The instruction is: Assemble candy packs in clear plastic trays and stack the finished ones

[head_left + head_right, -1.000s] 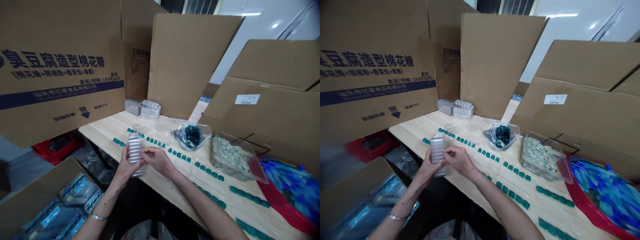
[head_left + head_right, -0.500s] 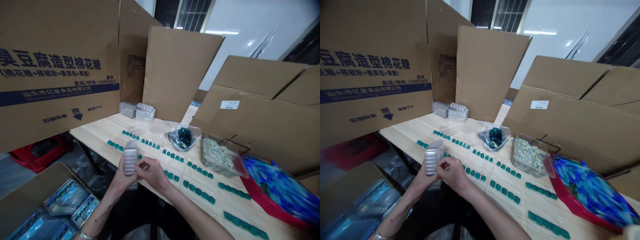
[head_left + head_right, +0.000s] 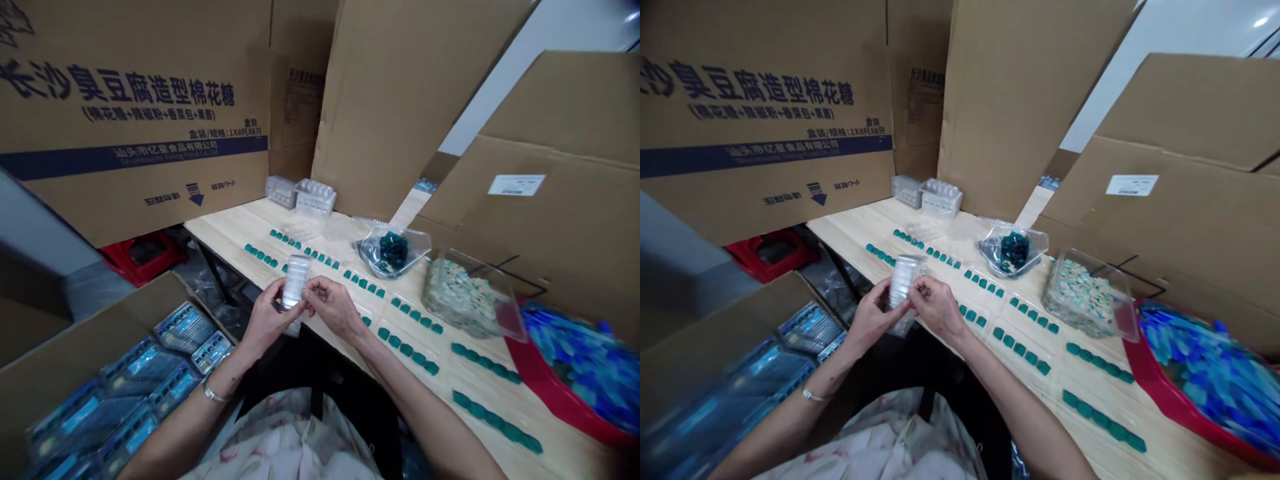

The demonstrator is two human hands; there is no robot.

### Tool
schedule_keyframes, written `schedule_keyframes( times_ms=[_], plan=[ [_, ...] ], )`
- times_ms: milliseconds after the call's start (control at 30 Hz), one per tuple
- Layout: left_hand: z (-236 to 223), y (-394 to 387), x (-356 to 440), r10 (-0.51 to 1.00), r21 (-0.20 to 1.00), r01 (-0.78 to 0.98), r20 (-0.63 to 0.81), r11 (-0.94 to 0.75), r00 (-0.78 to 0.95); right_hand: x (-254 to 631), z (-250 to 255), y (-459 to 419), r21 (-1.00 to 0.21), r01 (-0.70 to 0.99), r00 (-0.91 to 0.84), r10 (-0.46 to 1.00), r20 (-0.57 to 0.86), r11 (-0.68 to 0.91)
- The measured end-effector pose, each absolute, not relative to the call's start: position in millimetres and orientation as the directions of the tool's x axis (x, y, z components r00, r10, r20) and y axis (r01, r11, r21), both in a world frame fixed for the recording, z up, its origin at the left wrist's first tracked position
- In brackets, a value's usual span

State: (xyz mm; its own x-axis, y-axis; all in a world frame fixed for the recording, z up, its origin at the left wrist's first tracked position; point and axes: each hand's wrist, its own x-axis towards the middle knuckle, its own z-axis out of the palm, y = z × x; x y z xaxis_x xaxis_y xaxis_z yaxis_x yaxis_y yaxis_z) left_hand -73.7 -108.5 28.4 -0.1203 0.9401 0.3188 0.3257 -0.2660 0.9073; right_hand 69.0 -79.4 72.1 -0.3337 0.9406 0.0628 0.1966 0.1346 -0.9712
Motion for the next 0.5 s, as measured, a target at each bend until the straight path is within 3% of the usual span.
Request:
schedule_keyframes(
  times_ms=[167, 333, 433, 500],
  plan=[
    [33.4, -102.8, -77.7, 0.916, 0.917, 0.330, 0.314, -0.225, -0.248, 69.4, 71.2, -82.2, -0.979, 0.144, -0.289, 0.952, 0.096, 0.143],
    [42.5, -84.5, -111.2, 0.864, 0.980, 0.120, 0.194, -0.156, -0.464, 105.6, 85.9, -51.3, -0.979, 0.112, -0.217, 0.965, 0.145, 0.172],
    [49.7, -78.3, -121.4, 0.896, 0.975, -0.085, 0.150, -0.204, -0.418, 139.7, 101.4, -3.2, -0.958, 0.161, -0.190, 0.960, 0.208, 0.239],
    [54.1, -77.7, -117.8, 0.933, 0.963, -0.187, 0.124, -0.196, -0.338, 155.2, 107.5, 27.6, -0.922, 0.264, -0.025, 0.958, 0.287, 0.283]
  ],
)
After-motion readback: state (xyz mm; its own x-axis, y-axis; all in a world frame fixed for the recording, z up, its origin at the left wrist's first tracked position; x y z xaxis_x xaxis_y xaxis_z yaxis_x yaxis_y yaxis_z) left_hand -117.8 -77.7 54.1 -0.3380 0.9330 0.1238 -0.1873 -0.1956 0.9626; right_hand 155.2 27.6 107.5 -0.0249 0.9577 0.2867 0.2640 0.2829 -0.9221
